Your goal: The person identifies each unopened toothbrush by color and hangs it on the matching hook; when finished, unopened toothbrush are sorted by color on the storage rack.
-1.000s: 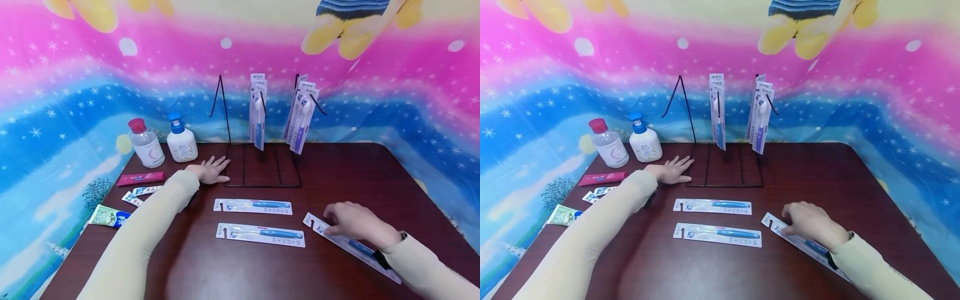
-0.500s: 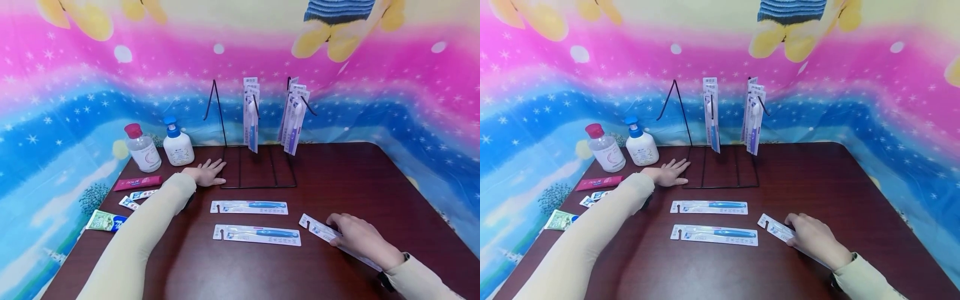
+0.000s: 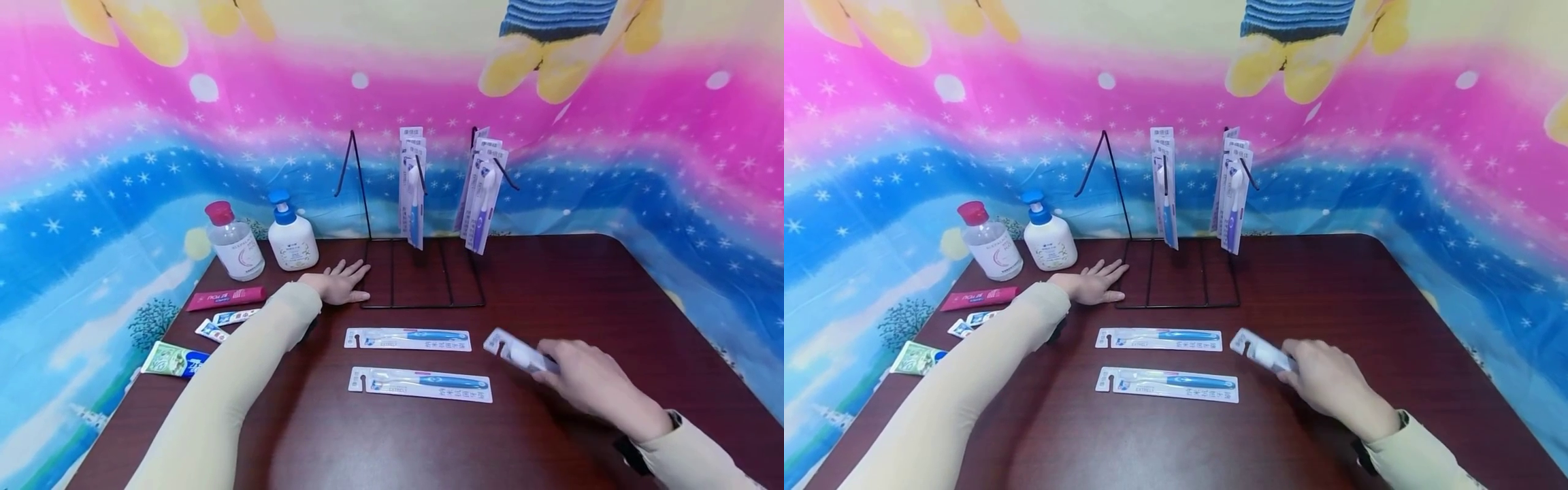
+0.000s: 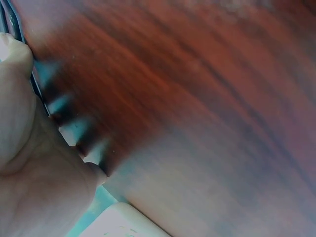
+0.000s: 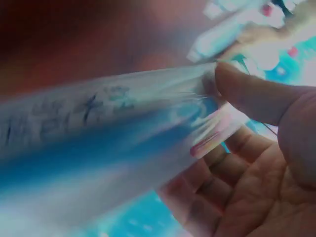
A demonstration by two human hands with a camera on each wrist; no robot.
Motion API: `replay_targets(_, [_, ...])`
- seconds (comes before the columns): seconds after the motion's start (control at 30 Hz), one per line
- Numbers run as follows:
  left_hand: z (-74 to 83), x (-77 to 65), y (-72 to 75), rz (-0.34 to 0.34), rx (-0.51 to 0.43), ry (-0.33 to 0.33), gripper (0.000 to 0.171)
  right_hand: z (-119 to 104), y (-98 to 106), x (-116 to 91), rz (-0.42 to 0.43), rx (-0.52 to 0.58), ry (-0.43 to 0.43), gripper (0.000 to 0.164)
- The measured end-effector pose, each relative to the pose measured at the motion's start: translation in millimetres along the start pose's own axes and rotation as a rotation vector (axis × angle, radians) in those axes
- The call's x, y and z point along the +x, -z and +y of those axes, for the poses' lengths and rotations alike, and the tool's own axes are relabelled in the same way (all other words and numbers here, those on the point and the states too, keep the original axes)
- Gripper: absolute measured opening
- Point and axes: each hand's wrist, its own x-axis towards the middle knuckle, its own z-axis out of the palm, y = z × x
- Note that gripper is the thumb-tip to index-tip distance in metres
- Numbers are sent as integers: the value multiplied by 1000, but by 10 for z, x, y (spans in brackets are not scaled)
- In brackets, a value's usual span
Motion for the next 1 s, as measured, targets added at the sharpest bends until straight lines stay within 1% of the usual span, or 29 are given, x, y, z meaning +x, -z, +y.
replay_targets(0.1, [2,-11,14,3,2,2,77,-117,216,129,53,87,-6,19])
replay_targets(0.2, [3,-18,14,-1,6,6,76,-268,419,293,117,194,-8,26])
replay_targets(0.3, [5,-19,4,-4,9,7,76,-443,580,484,161,294,31,38])
replay_targets(0.4, [13,-23,-1,-3,18,7,75,-628,677,691,175,377,84,47])
replay_targets(0.5, [28,-32,7,1,8,10,76,-800,719,893,170,445,107,52])
replay_targets(0.6, [25,-13,4,-1,-10,12,78,-926,738,1071,176,475,117,48])
replay_targets(0.67, [-4,9,-17,6,-35,-1,80,-981,740,1170,181,484,119,45])
replay_targets(0.7, [-33,41,-39,11,-42,-5,80,-1001,739,1217,182,487,123,44])
replay_targets(0.8, [-54,67,-65,12,-35,-5,80,-1040,732,1333,181,495,133,45])
replay_targets(0.9, [-39,66,-62,7,-16,6,77,-1060,720,1423,174,502,119,45])
replay_targets(1.0, [-7,32,-36,5,-12,7,75,-1072,708,1493,170,497,95,46])
